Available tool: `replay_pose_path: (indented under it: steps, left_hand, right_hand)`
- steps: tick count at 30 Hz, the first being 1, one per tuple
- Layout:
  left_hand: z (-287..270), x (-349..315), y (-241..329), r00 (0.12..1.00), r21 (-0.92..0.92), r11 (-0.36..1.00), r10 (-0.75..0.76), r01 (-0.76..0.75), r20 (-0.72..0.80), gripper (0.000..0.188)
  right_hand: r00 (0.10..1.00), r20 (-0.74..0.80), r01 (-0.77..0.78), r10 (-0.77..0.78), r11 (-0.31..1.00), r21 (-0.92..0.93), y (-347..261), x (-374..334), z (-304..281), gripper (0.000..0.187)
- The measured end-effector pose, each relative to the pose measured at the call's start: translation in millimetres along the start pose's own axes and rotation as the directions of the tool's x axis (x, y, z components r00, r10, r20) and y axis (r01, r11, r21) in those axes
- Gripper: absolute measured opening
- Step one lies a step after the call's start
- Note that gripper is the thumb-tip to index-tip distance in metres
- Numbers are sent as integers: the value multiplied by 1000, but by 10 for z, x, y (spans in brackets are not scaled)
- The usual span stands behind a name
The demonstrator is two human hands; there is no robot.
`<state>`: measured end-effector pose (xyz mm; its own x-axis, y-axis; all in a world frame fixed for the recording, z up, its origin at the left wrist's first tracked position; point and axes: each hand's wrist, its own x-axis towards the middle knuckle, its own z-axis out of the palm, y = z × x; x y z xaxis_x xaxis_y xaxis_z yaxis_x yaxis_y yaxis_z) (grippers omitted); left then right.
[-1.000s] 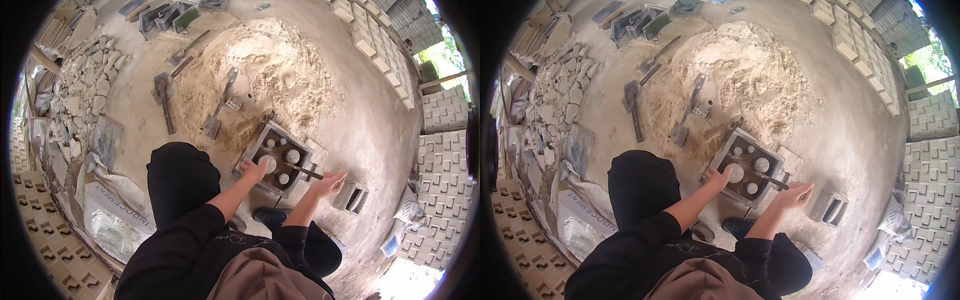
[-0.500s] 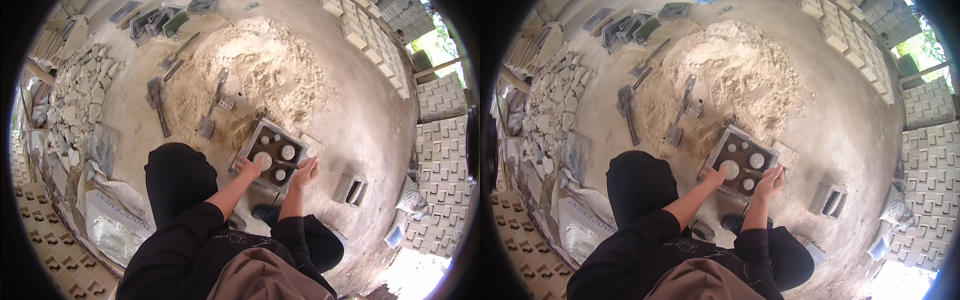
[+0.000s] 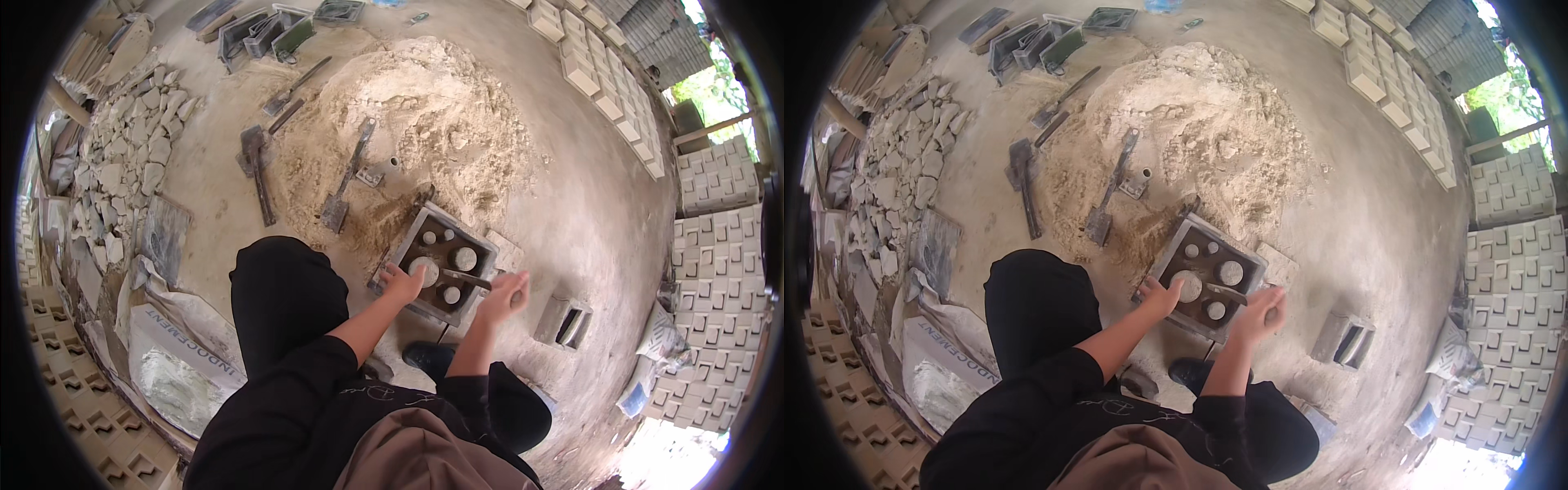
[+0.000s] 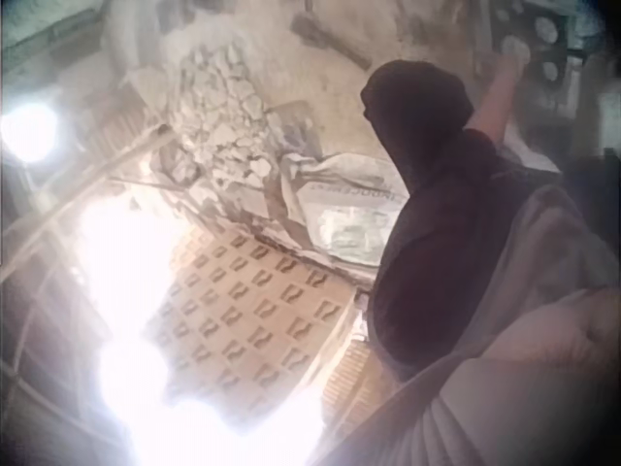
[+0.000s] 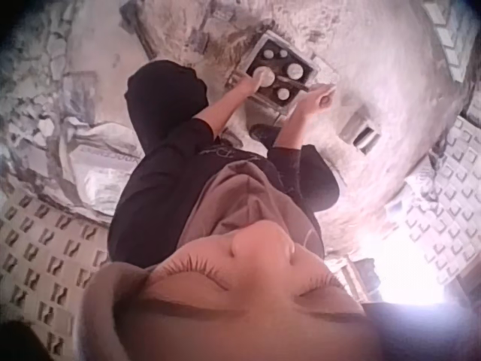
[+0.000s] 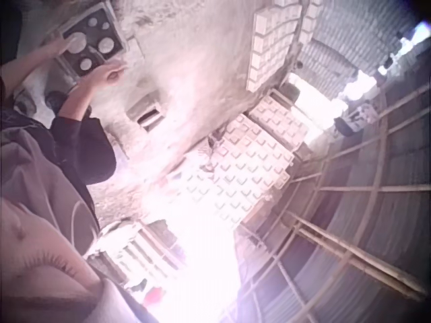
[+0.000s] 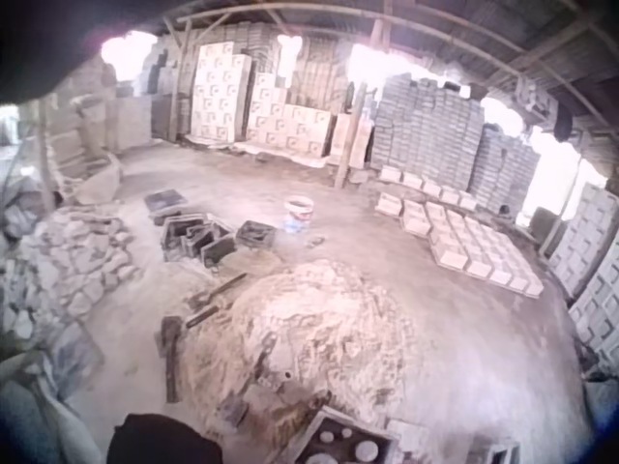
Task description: The person packs a fine material into circular molds within a square frame by hand, using a small mallet to tamp the material down and a flat tool to level it.
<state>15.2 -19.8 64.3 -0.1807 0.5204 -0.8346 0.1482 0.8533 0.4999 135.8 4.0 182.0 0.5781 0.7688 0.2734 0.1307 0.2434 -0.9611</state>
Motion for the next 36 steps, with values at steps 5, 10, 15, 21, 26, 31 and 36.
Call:
replay_pose_path:
  steps: [5,10,15,21,26,31,36]
  left_hand:
    - [115,4,-23,1000,95,995,-2,1,3,105]
    - [42,43,-45,1000,61,998,25,-25,10,103]
    - [33,-7,22,999,73,997,6,-9,50,102]
    - [-5,24,-37,1000,131,991,2,-1,-5,100]
    - [82,-16,6,999,104,994,20,-24,39,97]
    - [24,64,-45,1000,104,995,12,-10,-16,94]
    - [26,-38,14,999,197,980,21,-28,38,94]
  right_hand:
    - [999,-15,-52,51,937,-345,465,-96,-21,33]
    - [986,7,-163,168,964,-211,136,67,96,39]
    - [985,-99,-158,139,964,-213,80,109,-79,45]
    - [969,-91,-243,228,947,-211,18,205,-71,43]
    - [989,-77,-140,123,948,-287,392,180,-376,38]
    - [976,-4,-217,217,974,-70,99,179,-269,40]
    - [997,-71,-39,18,952,-304,341,24,-427,40]
